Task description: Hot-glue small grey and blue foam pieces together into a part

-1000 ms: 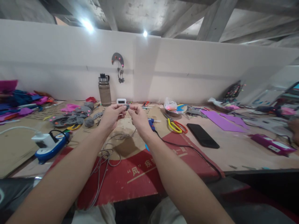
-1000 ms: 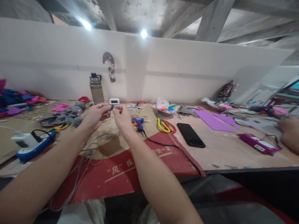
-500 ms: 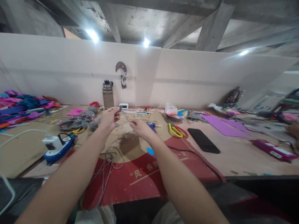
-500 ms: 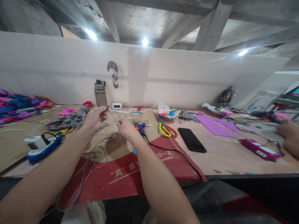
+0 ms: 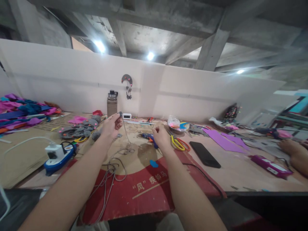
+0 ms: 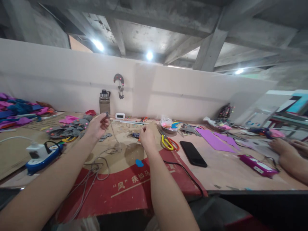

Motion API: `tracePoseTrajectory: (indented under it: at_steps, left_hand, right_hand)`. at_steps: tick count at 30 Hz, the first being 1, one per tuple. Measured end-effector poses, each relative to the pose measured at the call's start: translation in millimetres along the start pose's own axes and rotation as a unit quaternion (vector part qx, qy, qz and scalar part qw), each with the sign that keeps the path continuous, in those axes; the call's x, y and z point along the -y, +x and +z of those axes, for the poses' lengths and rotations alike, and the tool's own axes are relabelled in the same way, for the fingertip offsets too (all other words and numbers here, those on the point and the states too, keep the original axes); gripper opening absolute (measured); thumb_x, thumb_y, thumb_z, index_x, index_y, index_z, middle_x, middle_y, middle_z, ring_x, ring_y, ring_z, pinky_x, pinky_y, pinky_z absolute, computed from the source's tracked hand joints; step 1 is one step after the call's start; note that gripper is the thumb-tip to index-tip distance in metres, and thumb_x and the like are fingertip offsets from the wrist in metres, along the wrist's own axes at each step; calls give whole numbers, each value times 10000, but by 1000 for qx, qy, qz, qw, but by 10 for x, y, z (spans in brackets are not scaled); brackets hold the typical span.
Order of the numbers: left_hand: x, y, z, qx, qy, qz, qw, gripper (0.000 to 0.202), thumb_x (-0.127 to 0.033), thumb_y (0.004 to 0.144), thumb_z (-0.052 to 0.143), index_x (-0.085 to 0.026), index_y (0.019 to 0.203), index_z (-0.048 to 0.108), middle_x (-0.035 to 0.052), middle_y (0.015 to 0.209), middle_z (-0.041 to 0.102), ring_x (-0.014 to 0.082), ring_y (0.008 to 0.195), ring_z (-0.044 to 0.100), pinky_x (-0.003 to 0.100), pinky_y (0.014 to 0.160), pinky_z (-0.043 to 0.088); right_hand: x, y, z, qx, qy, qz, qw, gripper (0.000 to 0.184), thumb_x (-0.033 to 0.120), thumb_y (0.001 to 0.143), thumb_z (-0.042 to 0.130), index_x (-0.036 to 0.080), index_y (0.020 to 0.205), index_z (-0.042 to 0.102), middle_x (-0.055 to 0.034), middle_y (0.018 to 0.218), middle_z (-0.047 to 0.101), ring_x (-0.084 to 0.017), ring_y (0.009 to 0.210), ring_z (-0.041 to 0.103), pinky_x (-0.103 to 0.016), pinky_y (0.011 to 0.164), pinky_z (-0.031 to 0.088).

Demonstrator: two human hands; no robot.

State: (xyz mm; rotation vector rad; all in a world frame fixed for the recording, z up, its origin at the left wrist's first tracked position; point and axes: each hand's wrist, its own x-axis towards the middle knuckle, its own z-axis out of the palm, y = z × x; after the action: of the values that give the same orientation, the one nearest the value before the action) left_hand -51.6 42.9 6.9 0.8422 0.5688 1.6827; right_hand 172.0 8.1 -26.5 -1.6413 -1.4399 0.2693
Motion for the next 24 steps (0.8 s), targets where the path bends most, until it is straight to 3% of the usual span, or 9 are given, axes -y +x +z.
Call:
tracePoseTrajectory:
  at_steps: [4, 7, 10, 13, 16, 18, 20, 24]
  left_hand:
    - [-72, -2, 7, 45, -46, 20, 998, 142, -158, 620, 691, -125, 721, 597, -11, 621, 578, 50, 511, 520, 138, 404, 371]
    - [-53, -76, 70, 65, -20, 15, 998, 153, -162, 619, 700, -115, 728, 604, -5, 636, 584, 44, 508, 513, 133, 387, 350]
    - [4, -178, 160, 64, 23, 12, 998, 188, -171, 630, 700, -114, 792, 623, 20, 726, 625, 50, 570, 553, 116, 368, 326]
    - [25, -242, 233, 49, 32, 7, 998, 195, -173, 640, 693, -128, 816, 624, 31, 785, 650, 75, 666, 606, 100, 354, 321]
    - [-50, -250, 267, 56, -1, -42, 998, 123, -189, 685, 653, -129, 781, 606, 55, 761, 660, 113, 711, 639, 88, 322, 297]
    - [-156, -237, 270, 49, -34, -55, 997, 60, -174, 721, 618, -133, 758, 595, 38, 717, 646, 84, 628, 626, 71, 305, 273]
    - [-284, -216, 254, 38, -86, -44, 995, 23, -148, 759, 575, -141, 741, 588, 12, 690, 625, 28, 524, 567, 50, 309, 275]
    - [-510, -138, 155, 36, -174, 30, 984, 116, -101, 784, 528, -170, 703, 574, -3, 641, 593, -6, 437, 462, 49, 314, 275]
  right_hand:
    - [92, -60, 145, 13, 130, -56, 990, 177, 315, 765, 465, 173, 847, 530, -44, 849, 602, -151, 798, 560, -270, 740, 408]
    - [195, -184, 329, 98, 262, -106, 954, 311, 328, 772, 498, 171, 1039, 477, -86, 1061, 578, -146, 964, 550, -269, 801, 419]
    - [298, -340, 491, 192, 317, -134, 919, 444, 328, 766, 539, 198, 1174, 418, -89, 1181, 541, -144, 1063, 511, -268, 821, 411]
    - [357, -432, 577, 246, 306, -138, 909, 444, 301, 747, 564, 207, 1169, 462, -48, 1043, 602, -131, 918, 551, -252, 749, 413]
    - [344, -398, 570, 289, 294, -121, 903, 238, 303, 775, 501, 172, 945, 604, 12, 704, 588, -101, 666, 534, -235, 654, 399]
    - [305, -317, 510, 280, 320, -95, 900, 228, 326, 782, 476, 158, 831, 622, 31, 588, 529, -89, 577, 499, -227, 608, 388]
    - [261, -214, 412, 229, 366, -60, 900, 234, 359, 768, 490, 160, 799, 608, 44, 549, 494, -81, 529, 466, -215, 562, 371]
    - [229, -73, 172, 111, 466, -11, 878, 239, 405, 749, 519, 177, 790, 576, 71, 511, 403, -65, 469, 383, -193, 481, 323]
